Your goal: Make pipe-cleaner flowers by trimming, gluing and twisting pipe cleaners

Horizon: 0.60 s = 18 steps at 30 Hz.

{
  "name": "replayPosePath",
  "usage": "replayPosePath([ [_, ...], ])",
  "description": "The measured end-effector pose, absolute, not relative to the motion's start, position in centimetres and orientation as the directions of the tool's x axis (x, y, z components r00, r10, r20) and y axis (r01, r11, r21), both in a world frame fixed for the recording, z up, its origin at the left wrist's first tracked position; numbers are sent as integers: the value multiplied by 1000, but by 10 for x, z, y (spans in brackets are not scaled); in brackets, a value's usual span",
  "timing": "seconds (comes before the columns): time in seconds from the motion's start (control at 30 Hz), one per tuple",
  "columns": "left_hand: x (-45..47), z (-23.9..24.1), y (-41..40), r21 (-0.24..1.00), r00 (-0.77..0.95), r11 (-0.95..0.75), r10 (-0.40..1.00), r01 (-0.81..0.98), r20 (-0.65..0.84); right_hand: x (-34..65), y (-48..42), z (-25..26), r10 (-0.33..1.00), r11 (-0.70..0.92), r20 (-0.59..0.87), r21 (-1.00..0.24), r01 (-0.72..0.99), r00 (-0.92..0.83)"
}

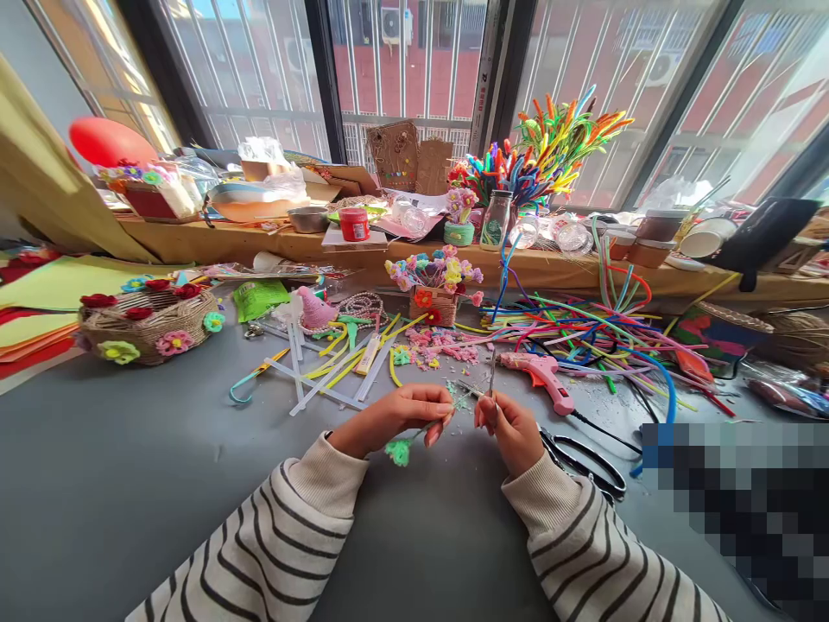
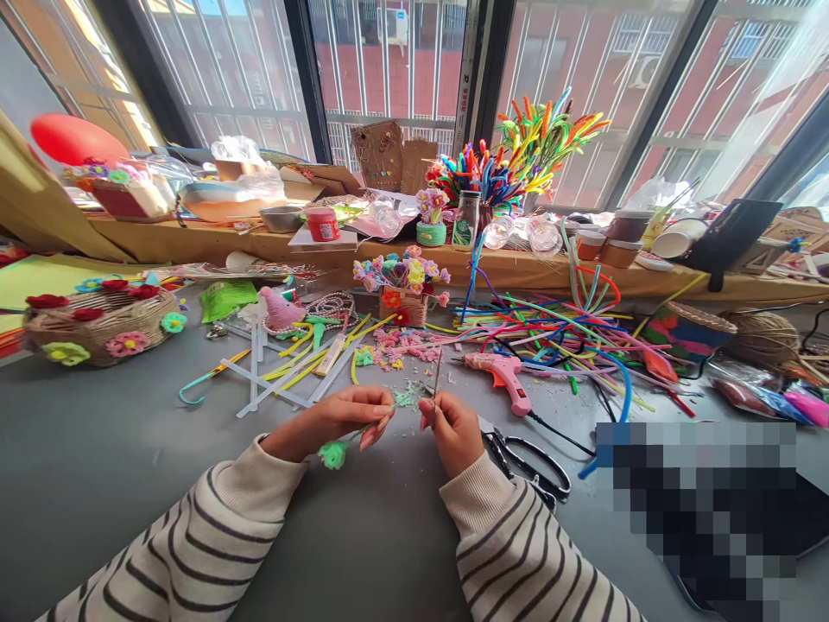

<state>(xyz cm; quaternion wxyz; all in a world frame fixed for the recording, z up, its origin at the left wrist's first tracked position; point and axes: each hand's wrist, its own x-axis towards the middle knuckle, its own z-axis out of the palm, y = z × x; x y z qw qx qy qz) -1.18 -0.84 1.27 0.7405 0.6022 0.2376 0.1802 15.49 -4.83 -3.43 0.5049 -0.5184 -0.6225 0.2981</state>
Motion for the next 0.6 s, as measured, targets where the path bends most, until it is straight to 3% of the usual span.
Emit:
replayPosePath([
  [0.1,-9,11,-8,987,759,147,635,63,-143,155,-47,-35,947,270,312,-907,323,83],
  [0.23,-5,0,-5,964,634,-46,761,260,-135,155,-46,-36,945,234,287,-929,287,159],
  [0.37,-1,8,-4,854,474,-301,878,425,74,155,-46,-36,946,212,269,-936,282,180],
  [0.47,-8,23,-16,886,364,-370,895,279,259,155,-46,-36,944,208,270,-934,291,192],
  [0.53,-21,16,-32,952,415,-301,873,49,255,155,-45,-37,941,210,276,-930,301,195],
  [0.6,-37,-12,-51,993,508,-114,855,-15,106,155,-45,-38,940,217,283,-928,304,190],
])
